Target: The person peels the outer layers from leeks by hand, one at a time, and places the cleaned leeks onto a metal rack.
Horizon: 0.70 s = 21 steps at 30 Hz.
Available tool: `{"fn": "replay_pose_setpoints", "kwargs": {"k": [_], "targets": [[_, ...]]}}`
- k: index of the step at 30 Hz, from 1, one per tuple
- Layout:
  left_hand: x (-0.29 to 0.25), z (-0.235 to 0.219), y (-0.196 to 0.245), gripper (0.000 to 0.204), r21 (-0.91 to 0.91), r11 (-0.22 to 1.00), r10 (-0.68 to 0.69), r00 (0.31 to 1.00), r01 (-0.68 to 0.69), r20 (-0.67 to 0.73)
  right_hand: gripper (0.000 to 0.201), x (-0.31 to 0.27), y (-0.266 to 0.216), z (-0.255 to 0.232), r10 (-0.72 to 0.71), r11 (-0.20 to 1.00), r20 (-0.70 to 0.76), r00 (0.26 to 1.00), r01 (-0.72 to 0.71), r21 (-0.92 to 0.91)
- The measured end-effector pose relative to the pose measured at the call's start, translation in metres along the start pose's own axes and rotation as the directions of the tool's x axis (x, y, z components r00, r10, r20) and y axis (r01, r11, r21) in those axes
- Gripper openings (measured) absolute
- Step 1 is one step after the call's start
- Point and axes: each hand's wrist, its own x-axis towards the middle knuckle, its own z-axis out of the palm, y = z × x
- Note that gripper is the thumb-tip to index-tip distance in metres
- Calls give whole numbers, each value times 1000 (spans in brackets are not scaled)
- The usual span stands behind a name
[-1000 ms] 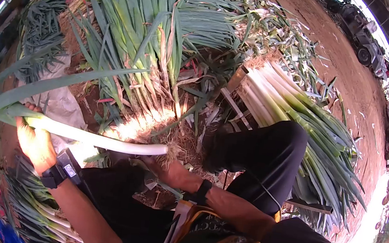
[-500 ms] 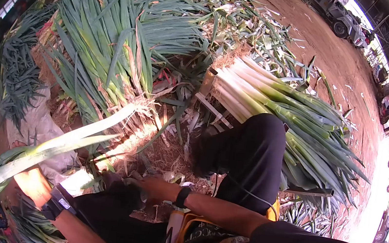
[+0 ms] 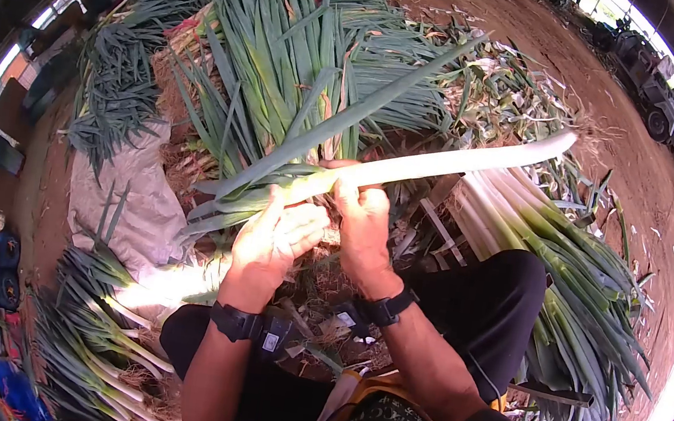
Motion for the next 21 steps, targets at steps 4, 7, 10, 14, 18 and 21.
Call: {"fn": "replay_pose_setpoints", "kwargs": {"k": [4,7,10,14,18,21], "targets": [[-8,13,5,43,261,900,254,907,-348,335,16,20,-45,-41,-224,969,-133,966,206,-135],[-16,40,0,34,600,404,594,697,-690,401,22,19,-73,-55,-368,874,-160,916,281,-397],[-22,52,-6,57,683,67,503,616,-727,606,22,9,-94,-48,-363,847,-58,930,303,-436],[-16,48,-33,46,681,-142,450,565,-719,691,28,-6,-107,-25,-323,825,-34,946,264,-500],[-25,52,-23,25,735,221,310,761,-641,570,33,-3,-96,-34,-256,777,301,918,381,-501],[-25,40,-23,26,687,200,362,705,-698,610,36,-8,-86,-44,-1,974,573,819,130,-184]]}}
